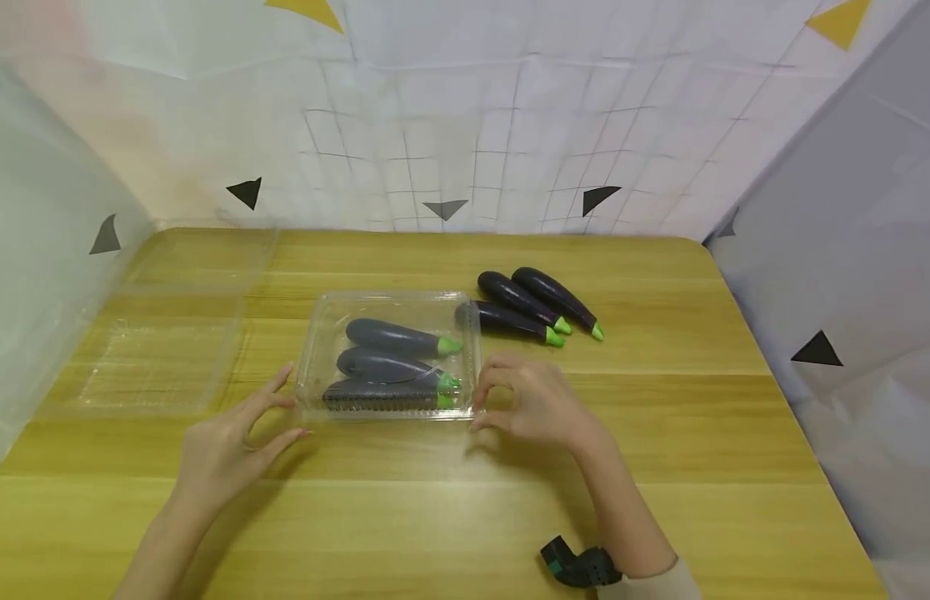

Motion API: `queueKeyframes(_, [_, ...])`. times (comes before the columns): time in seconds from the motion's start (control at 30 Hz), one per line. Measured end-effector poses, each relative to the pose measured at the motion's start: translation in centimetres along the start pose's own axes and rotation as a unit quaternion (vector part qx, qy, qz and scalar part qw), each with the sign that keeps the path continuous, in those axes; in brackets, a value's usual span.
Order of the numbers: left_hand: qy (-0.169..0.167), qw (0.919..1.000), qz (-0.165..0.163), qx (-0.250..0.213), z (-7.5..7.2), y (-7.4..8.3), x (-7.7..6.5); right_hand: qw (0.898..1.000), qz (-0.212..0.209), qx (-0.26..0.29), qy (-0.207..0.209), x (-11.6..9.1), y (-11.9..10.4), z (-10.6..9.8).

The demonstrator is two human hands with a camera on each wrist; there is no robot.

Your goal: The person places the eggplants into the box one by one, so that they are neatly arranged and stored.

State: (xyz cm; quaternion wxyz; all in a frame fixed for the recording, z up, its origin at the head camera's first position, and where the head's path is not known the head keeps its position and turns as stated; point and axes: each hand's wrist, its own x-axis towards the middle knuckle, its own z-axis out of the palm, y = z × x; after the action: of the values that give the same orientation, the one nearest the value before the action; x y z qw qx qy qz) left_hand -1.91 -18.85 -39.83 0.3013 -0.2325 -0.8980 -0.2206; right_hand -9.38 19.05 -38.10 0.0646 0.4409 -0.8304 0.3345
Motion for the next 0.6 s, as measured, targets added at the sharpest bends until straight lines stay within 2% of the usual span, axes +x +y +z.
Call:
queueKeyframes(0.3, [-0.007, 0.9996, -0.025, 0.007, 0.00, -0.07, -0.13, 1.000, 0.002, -0.019, 0.008, 0.29, -0.06, -0.18])
queueKeyframes(0.6, [0.012, 0.9990, -0.044, 0.007, -0.11, 0.10, 0.24, 0.999, 0.009, -0.032, 0.029, 0.32, -0.16, -0.26])
